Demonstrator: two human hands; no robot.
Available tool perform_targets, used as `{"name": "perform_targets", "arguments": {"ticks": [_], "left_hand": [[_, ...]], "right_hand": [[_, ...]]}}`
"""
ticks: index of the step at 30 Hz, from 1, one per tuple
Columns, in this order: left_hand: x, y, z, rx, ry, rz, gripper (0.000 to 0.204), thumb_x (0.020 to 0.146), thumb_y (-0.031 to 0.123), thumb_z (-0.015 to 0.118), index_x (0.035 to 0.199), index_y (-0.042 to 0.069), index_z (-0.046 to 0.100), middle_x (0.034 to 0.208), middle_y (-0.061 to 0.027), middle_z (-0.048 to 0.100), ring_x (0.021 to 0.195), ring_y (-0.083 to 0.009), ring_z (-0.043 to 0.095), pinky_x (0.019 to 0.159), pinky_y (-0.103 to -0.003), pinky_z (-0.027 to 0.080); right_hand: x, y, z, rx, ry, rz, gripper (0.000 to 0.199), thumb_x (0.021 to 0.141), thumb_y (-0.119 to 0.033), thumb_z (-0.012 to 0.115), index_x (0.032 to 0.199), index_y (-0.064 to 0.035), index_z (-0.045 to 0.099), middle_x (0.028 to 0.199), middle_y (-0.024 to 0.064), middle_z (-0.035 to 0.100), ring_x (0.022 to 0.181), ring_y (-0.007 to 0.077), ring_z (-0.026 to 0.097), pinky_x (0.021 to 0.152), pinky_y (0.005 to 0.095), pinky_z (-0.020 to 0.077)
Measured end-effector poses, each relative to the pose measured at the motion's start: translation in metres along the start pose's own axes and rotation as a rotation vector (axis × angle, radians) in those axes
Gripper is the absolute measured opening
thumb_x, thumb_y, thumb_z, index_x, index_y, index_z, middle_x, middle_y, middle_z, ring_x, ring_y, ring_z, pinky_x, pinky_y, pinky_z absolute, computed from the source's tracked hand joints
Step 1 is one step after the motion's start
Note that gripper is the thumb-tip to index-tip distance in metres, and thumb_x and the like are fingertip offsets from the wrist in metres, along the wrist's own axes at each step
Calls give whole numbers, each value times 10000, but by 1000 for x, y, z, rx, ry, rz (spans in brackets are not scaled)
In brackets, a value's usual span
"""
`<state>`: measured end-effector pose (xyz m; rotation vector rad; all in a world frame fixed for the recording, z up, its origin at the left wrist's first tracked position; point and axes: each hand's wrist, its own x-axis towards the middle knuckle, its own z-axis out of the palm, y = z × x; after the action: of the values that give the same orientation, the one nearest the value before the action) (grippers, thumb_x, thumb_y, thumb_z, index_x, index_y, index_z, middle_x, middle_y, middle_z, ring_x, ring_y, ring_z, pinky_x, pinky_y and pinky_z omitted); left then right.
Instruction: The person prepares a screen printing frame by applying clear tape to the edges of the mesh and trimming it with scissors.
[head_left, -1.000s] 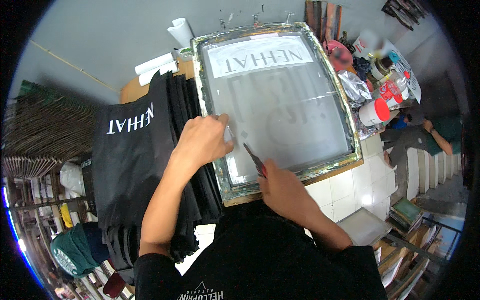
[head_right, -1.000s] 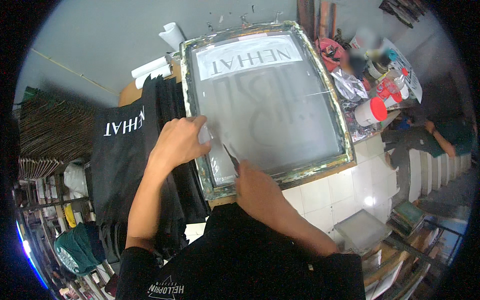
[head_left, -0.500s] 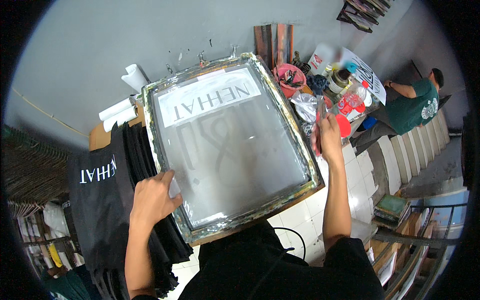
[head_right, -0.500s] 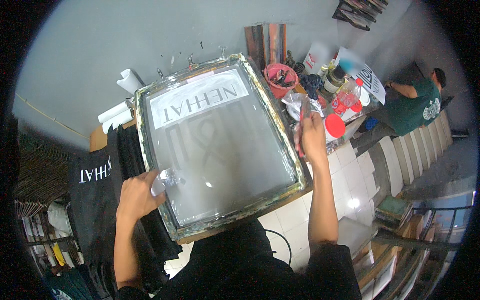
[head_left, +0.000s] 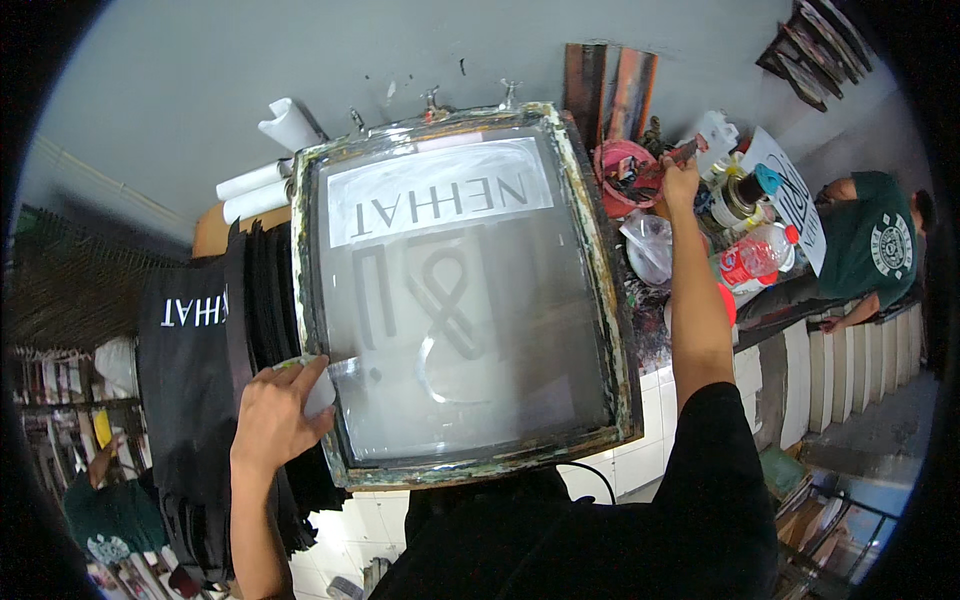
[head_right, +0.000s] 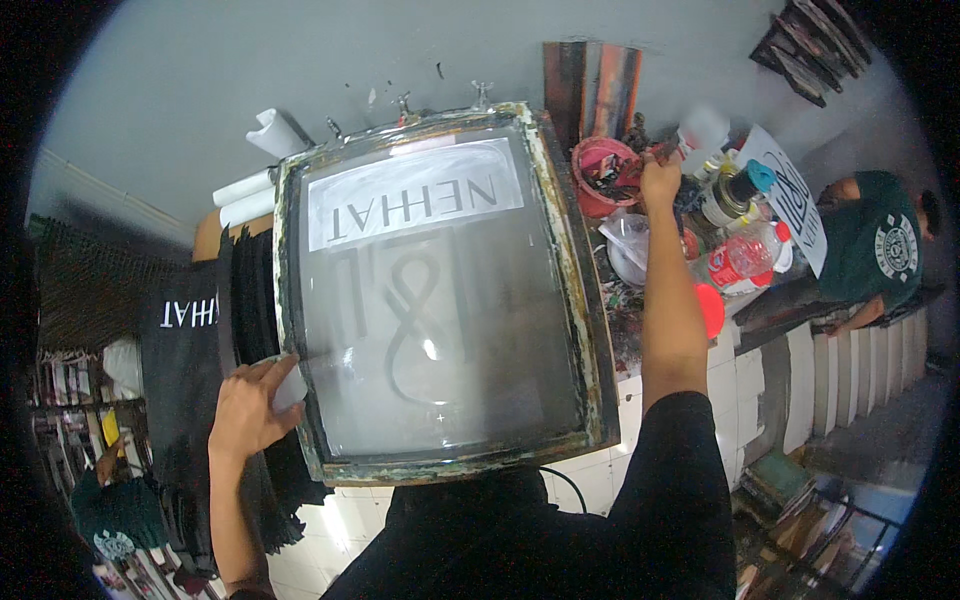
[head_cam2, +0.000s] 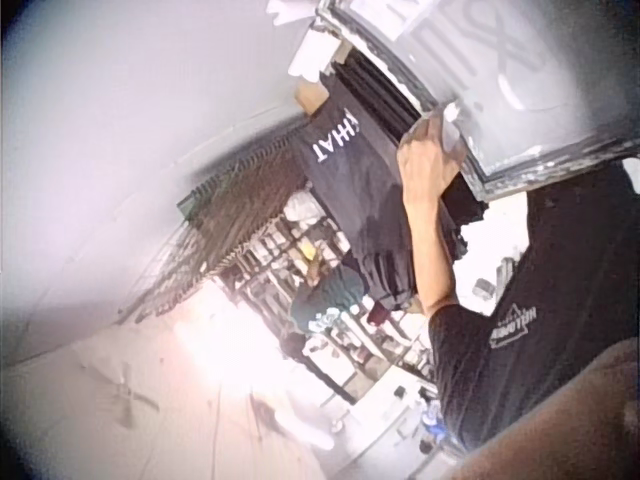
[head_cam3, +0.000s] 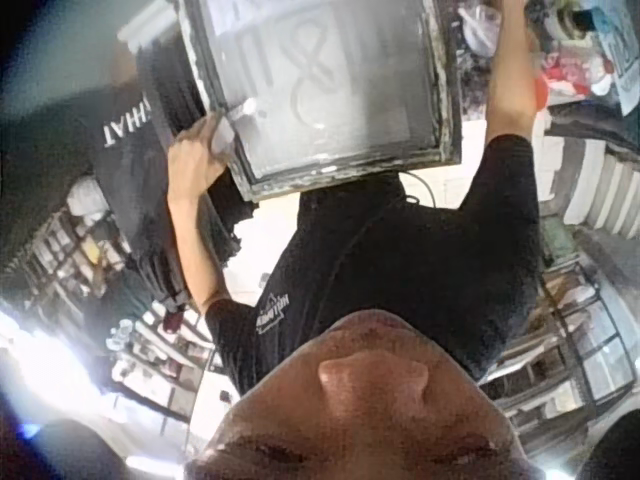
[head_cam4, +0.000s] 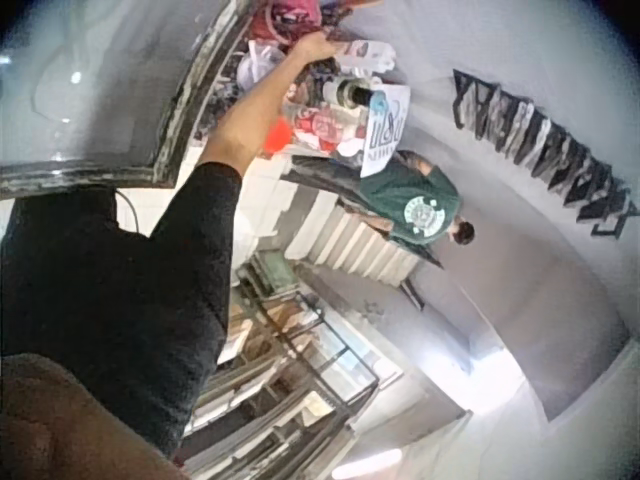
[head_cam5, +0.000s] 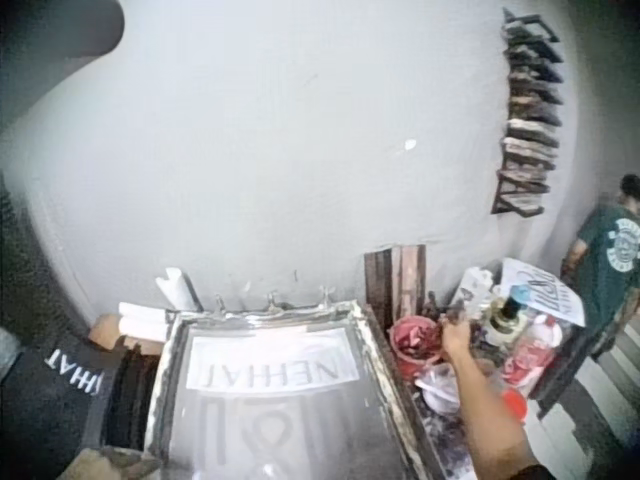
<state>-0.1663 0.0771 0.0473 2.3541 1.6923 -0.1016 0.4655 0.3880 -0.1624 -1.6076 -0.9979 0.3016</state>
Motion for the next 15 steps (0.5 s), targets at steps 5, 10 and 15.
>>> {"name": "perform_targets", "arguments": {"ticks": [5, 10, 15], "left_hand": [[0, 0, -6, -3, -110, -42, 643, 747, 248, 779, 1339, 62, 611, 1183, -234, 697, 1099, -385, 670, 995, -469, 503], [-10, -15, 2, -19, 10, 81, 613, 749, 236, 776, 1304, 28, 618, 1150, -244, 699, 1060, -393, 682, 943, -459, 533], [-6, -18, 1, -72, -11, 125, 604, 733, 214, 772, 1291, 33, 631, 1120, -223, 711, 1009, -390, 692, 925, -455, 539]], "right_hand": [[-61, -70, 6, -289, 158, -354, 536, 868, -194, 757, 1338, 2, 591, 1323, 226, 629, 1153, 371, 632, 1040, 442, 453], [-251, -263, 52, 70, -1074, -280, 332, 973, -234, 681, 1247, -46, 677, 1187, 50, 705, 1078, 163, 646, 987, 328, 489], [-368, -323, 107, 70, -1777, -403, 411, 869, -303, 780, 1094, 34, 709, 1008, 154, 749, 979, 261, 707, 885, 364, 535]]}}
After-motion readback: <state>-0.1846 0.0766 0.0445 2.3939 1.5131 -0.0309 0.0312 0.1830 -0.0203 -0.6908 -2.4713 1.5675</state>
